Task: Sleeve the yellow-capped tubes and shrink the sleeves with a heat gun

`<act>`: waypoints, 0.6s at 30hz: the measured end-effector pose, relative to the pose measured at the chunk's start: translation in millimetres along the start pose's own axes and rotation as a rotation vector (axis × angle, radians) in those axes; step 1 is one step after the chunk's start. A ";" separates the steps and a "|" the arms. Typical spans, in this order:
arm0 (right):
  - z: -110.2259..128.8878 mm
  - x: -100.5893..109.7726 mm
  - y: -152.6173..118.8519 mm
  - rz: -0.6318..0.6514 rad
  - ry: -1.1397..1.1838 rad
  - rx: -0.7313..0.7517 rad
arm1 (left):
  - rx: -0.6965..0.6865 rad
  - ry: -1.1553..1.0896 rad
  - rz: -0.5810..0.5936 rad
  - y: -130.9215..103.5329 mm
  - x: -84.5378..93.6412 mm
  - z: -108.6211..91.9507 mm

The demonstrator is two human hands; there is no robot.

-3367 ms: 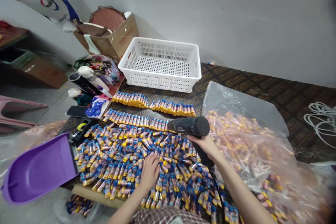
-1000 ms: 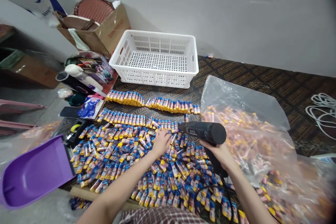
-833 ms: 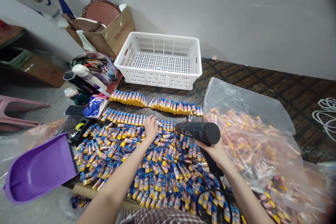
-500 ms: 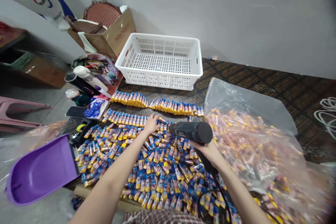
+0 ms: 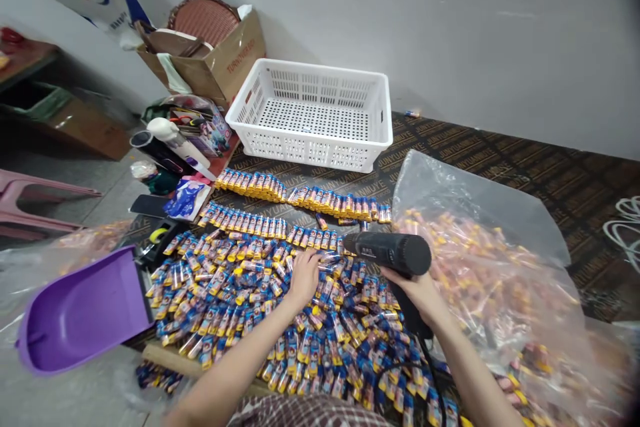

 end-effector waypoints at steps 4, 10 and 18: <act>11.8 -43.4 4.8 0.128 0.021 0.064 | 0.093 -0.066 -0.104 -51.0 25.9 17.3; 28.5 -83.8 12.1 0.232 0.015 0.080 | 0.267 -0.075 -0.183 -120.9 57.4 47.4; 57.3 -110.9 9.1 0.312 -0.014 0.170 | 0.426 -0.098 -0.327 -176.7 79.0 67.2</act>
Point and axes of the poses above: each hand's wrist, its own y-axis towards the middle knuckle, its own x-axis out of the back of the hand, z = x × y, the point moved 6 cm from there along y, towards the middle knuckle, and after that the axes turned 3 degrees about x, right-handed, at the moved point
